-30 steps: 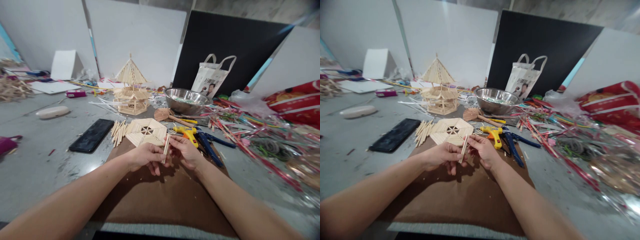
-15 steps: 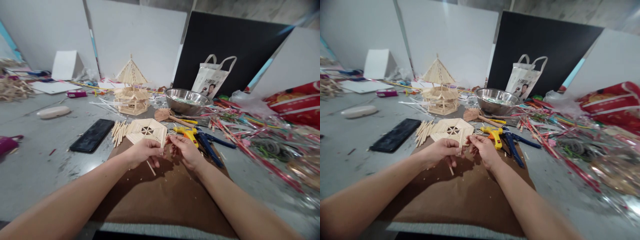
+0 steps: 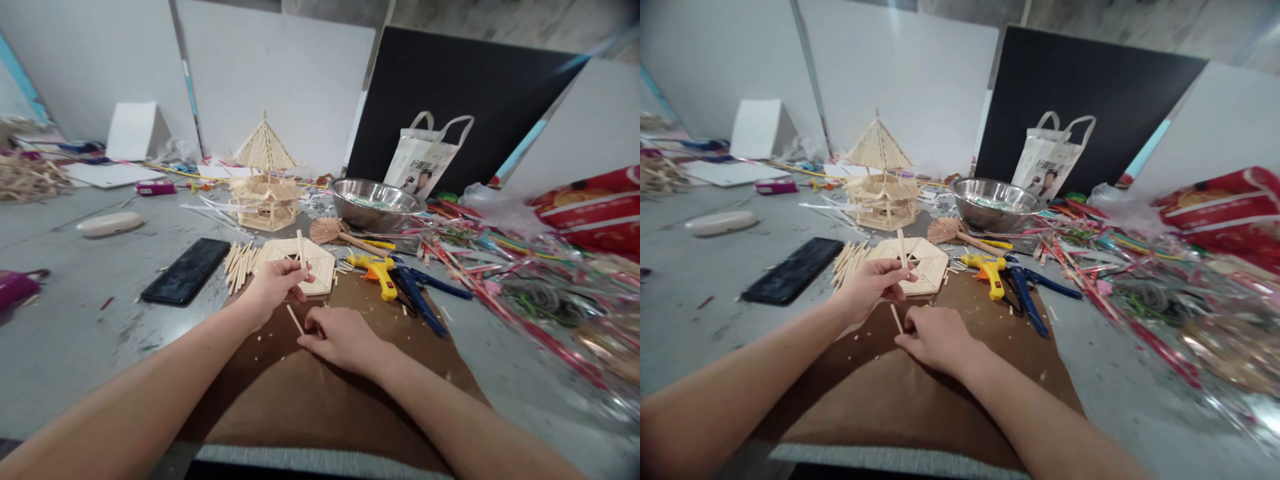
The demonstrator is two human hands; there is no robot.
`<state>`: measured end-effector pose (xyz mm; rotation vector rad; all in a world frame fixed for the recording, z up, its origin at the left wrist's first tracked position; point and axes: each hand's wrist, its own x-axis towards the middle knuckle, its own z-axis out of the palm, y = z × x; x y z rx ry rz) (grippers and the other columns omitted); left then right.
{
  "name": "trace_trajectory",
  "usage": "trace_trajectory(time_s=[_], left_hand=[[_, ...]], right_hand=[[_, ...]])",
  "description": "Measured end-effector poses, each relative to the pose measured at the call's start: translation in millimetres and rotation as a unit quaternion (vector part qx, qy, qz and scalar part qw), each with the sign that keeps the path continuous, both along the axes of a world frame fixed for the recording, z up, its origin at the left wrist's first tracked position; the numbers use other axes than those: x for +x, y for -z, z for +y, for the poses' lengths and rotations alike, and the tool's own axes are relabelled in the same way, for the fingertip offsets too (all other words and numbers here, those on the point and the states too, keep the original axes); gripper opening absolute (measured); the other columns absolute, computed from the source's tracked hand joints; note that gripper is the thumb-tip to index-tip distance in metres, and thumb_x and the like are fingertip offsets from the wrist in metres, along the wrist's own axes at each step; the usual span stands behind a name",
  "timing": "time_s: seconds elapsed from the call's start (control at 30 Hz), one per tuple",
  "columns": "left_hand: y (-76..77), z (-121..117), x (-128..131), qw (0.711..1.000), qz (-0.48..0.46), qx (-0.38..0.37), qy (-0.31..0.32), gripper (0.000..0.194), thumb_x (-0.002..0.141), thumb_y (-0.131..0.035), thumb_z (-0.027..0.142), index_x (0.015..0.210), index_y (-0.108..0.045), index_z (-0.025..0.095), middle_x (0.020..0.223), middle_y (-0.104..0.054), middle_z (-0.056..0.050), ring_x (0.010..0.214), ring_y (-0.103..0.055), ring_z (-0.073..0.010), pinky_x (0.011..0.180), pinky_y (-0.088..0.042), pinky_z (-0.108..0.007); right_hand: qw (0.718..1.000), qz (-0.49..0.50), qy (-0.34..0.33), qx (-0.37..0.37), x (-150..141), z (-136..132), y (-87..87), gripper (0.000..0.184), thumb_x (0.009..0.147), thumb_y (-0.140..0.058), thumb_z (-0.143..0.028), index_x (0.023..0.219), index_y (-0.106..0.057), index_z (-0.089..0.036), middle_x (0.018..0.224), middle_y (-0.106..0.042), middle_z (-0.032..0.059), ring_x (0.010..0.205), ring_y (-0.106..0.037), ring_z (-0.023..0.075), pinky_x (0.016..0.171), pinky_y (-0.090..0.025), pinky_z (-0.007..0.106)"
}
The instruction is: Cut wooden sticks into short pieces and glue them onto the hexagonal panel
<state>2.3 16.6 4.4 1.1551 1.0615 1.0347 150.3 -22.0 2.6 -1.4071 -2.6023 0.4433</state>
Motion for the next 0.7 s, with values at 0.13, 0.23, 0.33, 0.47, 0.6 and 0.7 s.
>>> trace_trajectory(time_s=[0.13, 0.23, 0.33, 0.47, 0.6, 0.7], left_hand=[[-1.7, -1, 1, 1.000, 0.009, -0.002, -0.005, 0.030, 0.062, -0.059, 0.035, 0.082, -0.056, 0.013, 0.087, -0.061, -0.006, 0.042, -0.051, -0.0036, 0.041, -0.040, -0.017], [-1.6, 0, 1, 1.000, 0.015, 0.000, -0.010, 0.029, 0.063, -0.059, 0.035, 0.082, -0.056, 0.014, 0.084, -0.061, -0.005, 0.041, -0.050, -0.0036, 0.040, -0.040, -0.017], [-0.4, 0, 2, 1.000, 0.020, 0.002, -0.014, 0.028, 0.063, -0.058, 0.035, 0.082, -0.057, 0.014, 0.081, -0.061, -0.004, 0.041, -0.050, -0.0036, 0.040, -0.041, -0.017], [1.7, -1, 3, 1.000, 0.015, 0.000, -0.002, 0.025, 0.065, -0.057, 0.032, 0.084, -0.056, 0.014, 0.081, -0.061, -0.004, 0.041, -0.050, -0.0038, 0.040, -0.040, -0.017], [3.4, -3, 6, 0.999, 0.004, -0.016, 0.033, 0.022, 0.066, -0.057, 0.029, 0.080, -0.055, 0.013, 0.080, -0.060, -0.004, 0.041, -0.051, -0.0044, 0.040, -0.040, -0.017], [4.0, -6, 9, 0.997, -0.008, -0.043, 0.067, 0.021, 0.066, -0.057, 0.029, 0.078, -0.053, 0.013, 0.079, -0.061, -0.005, 0.042, -0.053, -0.0058, 0.040, -0.041, -0.018]], right_hand=[[0.997, -0.072, 0.002, 0.009, 1, -2, -3.6, 0.015, 0.070, -0.046, -0.029, 0.071, -0.059, -0.022, 0.067, -0.061, 0.0017, 0.059, -0.052, 0.0132, 0.048, -0.025, 0.022], [0.996, -0.087, 0.014, -0.003, 9, 1, -7.4, 0.014, 0.067, -0.047, -0.025, 0.064, -0.059, -0.020, 0.063, -0.060, 0.0027, 0.056, -0.051, 0.0126, 0.046, -0.024, 0.022], [0.997, -0.069, 0.015, -0.025, 21, 8, -10.9, 0.013, 0.065, -0.047, -0.022, 0.059, -0.059, -0.019, 0.059, -0.059, 0.0024, 0.051, -0.049, 0.0108, 0.045, -0.024, 0.021], [0.998, -0.013, 0.039, -0.052, 34, 17, -14.7, 0.012, 0.063, -0.047, -0.021, 0.056, -0.057, -0.017, 0.055, -0.058, 0.0022, 0.049, -0.049, 0.0100, 0.044, -0.027, 0.020], [0.985, 0.122, 0.066, -0.102, 38, 23, -10.8, 0.012, 0.066, -0.047, -0.024, 0.060, -0.053, -0.016, 0.055, -0.058, 0.0012, 0.045, -0.049, 0.0086, 0.042, -0.031, 0.018], [0.953, 0.217, 0.093, -0.190, 35, 26, -3.3, 0.013, 0.070, -0.043, -0.028, 0.067, -0.050, -0.017, 0.054, -0.058, 0.0001, 0.035, -0.046, 0.0071, 0.035, -0.030, 0.018]])
